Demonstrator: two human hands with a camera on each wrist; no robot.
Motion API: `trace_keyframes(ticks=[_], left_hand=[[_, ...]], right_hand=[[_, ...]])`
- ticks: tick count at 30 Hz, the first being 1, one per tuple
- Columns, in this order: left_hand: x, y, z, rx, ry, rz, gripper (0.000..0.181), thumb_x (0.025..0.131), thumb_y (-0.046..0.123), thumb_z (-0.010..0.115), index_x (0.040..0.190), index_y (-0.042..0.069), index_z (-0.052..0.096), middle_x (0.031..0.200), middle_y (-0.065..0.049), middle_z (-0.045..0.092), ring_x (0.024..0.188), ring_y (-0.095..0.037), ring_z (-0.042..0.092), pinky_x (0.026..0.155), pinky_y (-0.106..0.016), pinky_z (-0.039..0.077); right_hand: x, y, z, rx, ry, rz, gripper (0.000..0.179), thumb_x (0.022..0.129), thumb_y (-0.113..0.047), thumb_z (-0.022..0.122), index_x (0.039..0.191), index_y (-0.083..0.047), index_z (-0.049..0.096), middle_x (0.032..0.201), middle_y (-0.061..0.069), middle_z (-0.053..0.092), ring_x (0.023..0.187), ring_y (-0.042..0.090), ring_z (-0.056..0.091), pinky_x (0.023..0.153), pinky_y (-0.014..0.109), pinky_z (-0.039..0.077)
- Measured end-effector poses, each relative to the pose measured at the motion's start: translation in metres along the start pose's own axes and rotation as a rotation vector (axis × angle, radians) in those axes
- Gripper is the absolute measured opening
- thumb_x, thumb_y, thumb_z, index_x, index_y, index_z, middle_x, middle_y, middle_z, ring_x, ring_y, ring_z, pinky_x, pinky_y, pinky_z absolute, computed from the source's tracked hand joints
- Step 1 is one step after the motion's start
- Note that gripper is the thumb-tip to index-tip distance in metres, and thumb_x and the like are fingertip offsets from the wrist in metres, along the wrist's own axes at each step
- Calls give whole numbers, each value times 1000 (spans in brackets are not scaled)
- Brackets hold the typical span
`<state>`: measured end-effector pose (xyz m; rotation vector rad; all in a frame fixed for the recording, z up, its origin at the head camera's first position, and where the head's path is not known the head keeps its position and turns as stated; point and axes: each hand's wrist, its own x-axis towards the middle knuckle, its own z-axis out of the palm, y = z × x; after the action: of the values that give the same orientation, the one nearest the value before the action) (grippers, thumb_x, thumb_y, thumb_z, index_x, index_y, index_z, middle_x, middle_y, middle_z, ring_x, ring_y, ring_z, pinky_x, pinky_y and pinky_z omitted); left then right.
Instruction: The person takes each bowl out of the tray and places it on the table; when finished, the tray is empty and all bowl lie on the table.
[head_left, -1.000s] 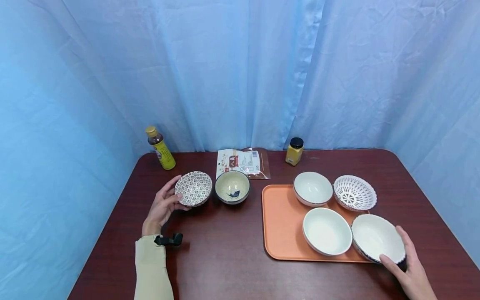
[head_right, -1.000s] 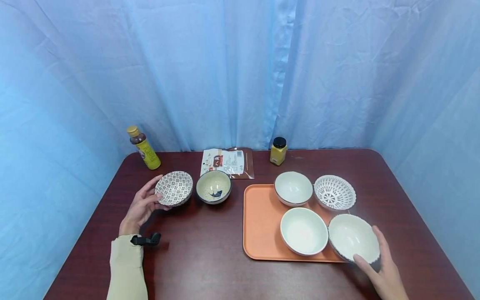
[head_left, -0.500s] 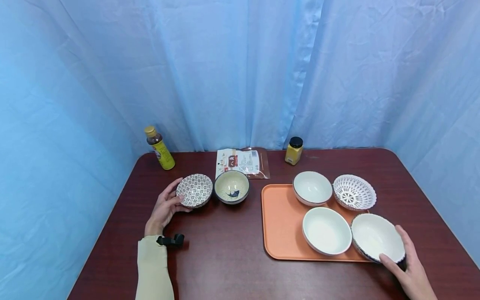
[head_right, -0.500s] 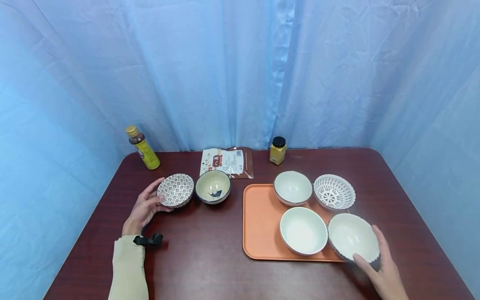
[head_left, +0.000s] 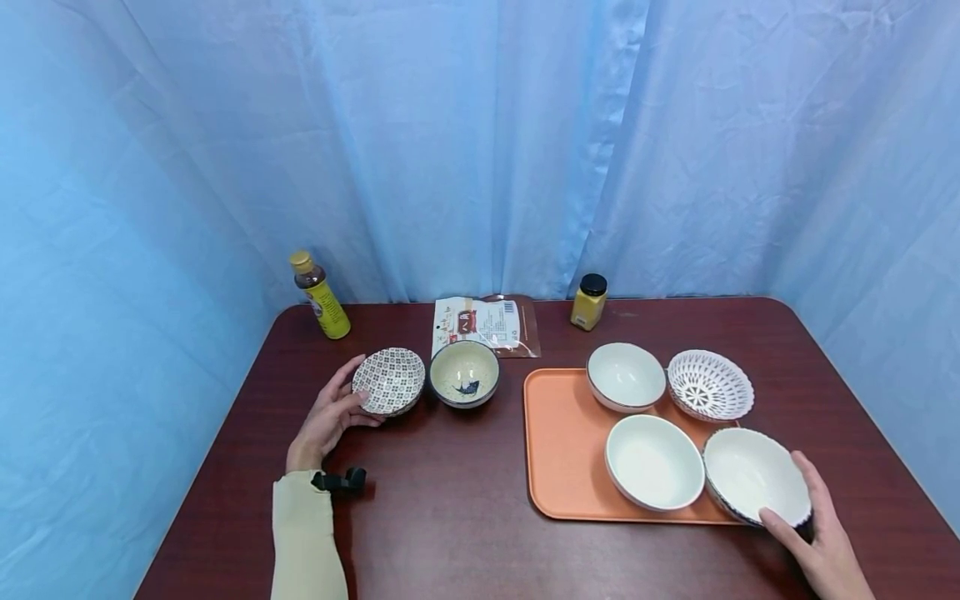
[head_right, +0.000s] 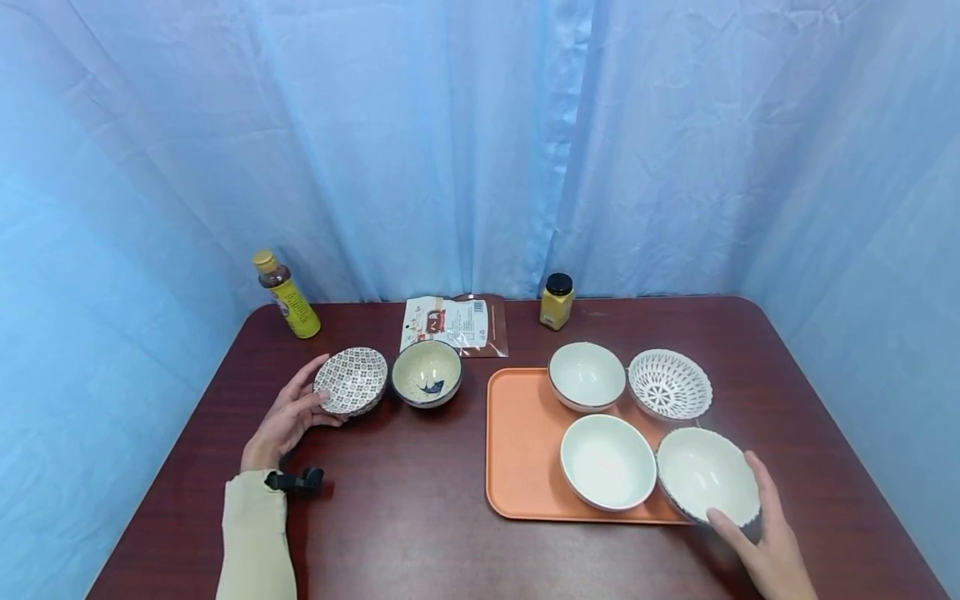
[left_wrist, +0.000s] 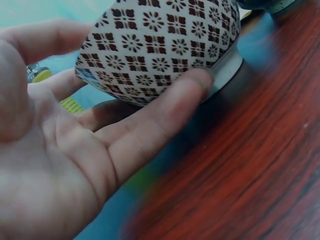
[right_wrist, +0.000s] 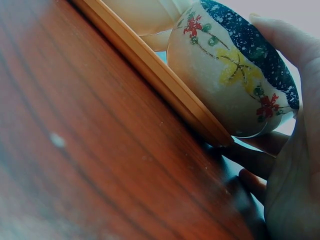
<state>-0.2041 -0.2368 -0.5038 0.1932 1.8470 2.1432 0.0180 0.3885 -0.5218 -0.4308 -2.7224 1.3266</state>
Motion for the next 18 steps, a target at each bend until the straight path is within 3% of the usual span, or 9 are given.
trace_keyframes(ticks=[5,9,14,18], left_hand=[[-2,6,-1,141,72,-32,68,103,15,52,161,15,17,131,-21,58,73,-19,75,71,-40,64],[-8,13,-5,207,154,-23,69,103,20,54,161,15,18,152,-31,40,71,-16,74,70,-37,64],[-15,27,-6,241,225,29,67,102,21,56,160,17,24,154,-30,38,69,-13,72,69,-31,64],[-22,40,-2,257,270,87,65,101,20,58,159,17,28,144,-14,50,69,-15,73,67,-30,64]], right_hand=[[0,1,1,1,7,-7,87,102,-29,52,161,-25,-11,168,15,-14,155,31,-12,125,41,-10],[0,1,1,-1,8,-8,87,102,-29,52,161,-24,-11,168,15,-14,155,31,-12,124,38,-10],[1,1,0,0,8,-10,87,102,-29,52,162,-23,-11,168,16,-14,155,31,-12,124,36,-11],[1,2,1,-2,12,-19,87,102,-28,52,162,-23,-11,168,16,-14,155,30,-12,123,31,-11]])
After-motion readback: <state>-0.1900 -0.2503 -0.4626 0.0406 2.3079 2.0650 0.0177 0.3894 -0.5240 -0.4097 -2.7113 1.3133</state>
